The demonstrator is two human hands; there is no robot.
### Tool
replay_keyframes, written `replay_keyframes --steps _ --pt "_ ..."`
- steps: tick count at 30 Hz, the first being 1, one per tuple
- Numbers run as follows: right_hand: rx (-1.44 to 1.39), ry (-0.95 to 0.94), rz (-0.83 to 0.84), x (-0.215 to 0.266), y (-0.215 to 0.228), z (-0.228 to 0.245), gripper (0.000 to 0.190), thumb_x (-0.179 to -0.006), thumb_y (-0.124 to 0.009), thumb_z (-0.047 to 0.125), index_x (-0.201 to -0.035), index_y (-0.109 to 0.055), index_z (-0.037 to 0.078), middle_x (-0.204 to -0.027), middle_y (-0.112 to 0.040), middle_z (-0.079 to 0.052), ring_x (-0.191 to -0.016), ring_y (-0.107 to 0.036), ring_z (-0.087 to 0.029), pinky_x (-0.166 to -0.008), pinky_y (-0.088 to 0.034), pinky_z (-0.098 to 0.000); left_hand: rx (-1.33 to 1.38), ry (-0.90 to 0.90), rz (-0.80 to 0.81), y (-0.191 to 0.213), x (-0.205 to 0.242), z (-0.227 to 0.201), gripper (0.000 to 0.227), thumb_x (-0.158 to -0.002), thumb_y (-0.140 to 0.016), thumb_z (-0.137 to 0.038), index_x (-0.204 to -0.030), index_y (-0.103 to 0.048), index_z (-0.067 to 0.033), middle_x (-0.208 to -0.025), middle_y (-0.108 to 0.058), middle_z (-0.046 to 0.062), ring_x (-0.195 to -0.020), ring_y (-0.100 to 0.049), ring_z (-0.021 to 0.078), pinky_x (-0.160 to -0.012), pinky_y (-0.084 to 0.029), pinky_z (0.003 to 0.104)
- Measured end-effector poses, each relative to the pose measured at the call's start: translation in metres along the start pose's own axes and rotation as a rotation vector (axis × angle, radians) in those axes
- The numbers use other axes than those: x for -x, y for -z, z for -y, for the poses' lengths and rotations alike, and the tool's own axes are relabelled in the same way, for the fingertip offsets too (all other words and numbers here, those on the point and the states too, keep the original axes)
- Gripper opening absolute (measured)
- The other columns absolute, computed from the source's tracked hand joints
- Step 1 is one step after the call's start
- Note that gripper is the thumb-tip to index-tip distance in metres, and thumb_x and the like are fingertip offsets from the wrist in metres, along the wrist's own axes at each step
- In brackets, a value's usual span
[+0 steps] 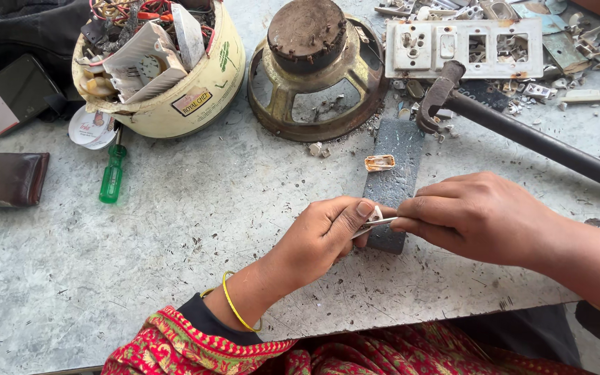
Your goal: The person disassembles a small white electrical component using a screwdriver and hammer. They remove internal parts, place them on the table, and then reassemble the component by inserting parts back and tightening screws.
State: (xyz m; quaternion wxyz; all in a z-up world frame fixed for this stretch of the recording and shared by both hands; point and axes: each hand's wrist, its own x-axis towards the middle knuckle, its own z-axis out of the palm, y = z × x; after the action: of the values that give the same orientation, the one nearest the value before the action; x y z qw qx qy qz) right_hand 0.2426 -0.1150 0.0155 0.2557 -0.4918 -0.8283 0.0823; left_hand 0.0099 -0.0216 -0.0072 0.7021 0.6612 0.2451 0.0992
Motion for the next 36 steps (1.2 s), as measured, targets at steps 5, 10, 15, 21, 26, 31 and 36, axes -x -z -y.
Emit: replay_keyframes --steps 5,10,15,21,26,31,36 --pt "0.199 0.275 -0.114 -0.002 0.004 0.0 0.023 -0.089 -0.072 0.028 -0.099 -0.071 0.007 -0.077 -0.072 -0.005 -0.065 -0.07 -0.02 -0.047 -0.05 -0.0351 0.163 0.104 0.052 0.004 -0.001 0.003 0.05 -0.109 -0.046 -0.043 -0.127 -0.071 -0.0042 -0.074 -0.055 -0.002 -0.052 -0.038 0.0017 -0.043 -0.032 0.021" --pt "0.625 0.246 0.039 0.01 0.002 0.012 0.036 -0.085 -0.068 0.022 -0.117 -0.071 0.004 -0.087 -0.071 -0.001 -0.059 -0.065 -0.013 -0.046 -0.052 -0.031 0.033 -0.099 -0.082 0.003 -0.008 0.006 0.048 -0.111 -0.048 -0.041 -0.119 -0.073 -0.0015 -0.082 -0.063 0.001 -0.068 -0.051 0.0068 -0.062 -0.045 0.024" --pt "0.596 -0.025 0.371 0.004 -0.007 0.013 0.048 -0.097 -0.059 0.024 -0.141 -0.061 0.004 -0.102 -0.07 -0.003 -0.084 -0.068 -0.016 -0.068 -0.056 -0.0334 -0.452 -0.346 -0.235 0.013 -0.009 0.002 0.043 -0.107 -0.052 -0.041 -0.117 -0.075 -0.006 -0.094 -0.073 0.008 -0.083 -0.067 0.0211 -0.079 -0.054 0.035" --pt "0.087 -0.147 0.501 -0.024 0.017 -0.013 0.047 -0.092 -0.063 0.034 -0.136 -0.065 0.017 -0.099 -0.075 -0.002 -0.092 -0.071 -0.018 -0.081 -0.059 -0.0374 -0.564 -0.43 -0.115 0.027 -0.007 -0.003 0.04 -0.104 -0.059 -0.041 -0.115 -0.074 -0.0054 -0.102 -0.075 0.013 -0.096 -0.073 0.027 -0.085 -0.056 0.038" --pt "-0.076 -0.638 0.845 -0.052 0.02 -0.036 0.057 -0.093 -0.067 0.042 -0.149 -0.058 0.038 -0.1 -0.075 0.006 -0.07 -0.07 -0.014 -0.064 -0.064 -0.034 -0.536 -0.566 -0.213 0.038 -0.003 -0.007 0.036 -0.108 -0.056 -0.04 -0.116 -0.075 -0.0101 -0.104 -0.076 0.008 -0.095 -0.072 0.0235 -0.089 -0.055 0.037" --pt "-0.676 -0.862 0.738 -0.052 0.019 -0.061 0.047 -0.1 -0.062 0.031 -0.146 -0.054 0.026 -0.093 -0.069 -0.014 -0.047 -0.051 -0.02 -0.042 -0.049 -0.04 -0.503 -0.561 -0.321 0.046 0.003 -0.012 0.035 -0.108 -0.057 -0.04 -0.119 -0.075 -0.0114 -0.101 -0.076 0.006 -0.094 -0.069 0.0226 -0.089 -0.055 0.036" --pt "-0.613 -0.406 0.458 -0.043 -0.001 -0.046 0.04 -0.099 -0.068 0.029 -0.136 -0.065 0.014 -0.099 -0.074 -0.006 -0.074 -0.072 -0.012 -0.056 -0.064 -0.0337 -0.473 -0.528 -0.383 0.044 -0.004 -0.007 0.036 -0.111 -0.053 -0.038 -0.126 -0.072 -0.0116 -0.107 -0.074 0.01 -0.102 -0.068 0.0234 -0.094 -0.054 0.036"
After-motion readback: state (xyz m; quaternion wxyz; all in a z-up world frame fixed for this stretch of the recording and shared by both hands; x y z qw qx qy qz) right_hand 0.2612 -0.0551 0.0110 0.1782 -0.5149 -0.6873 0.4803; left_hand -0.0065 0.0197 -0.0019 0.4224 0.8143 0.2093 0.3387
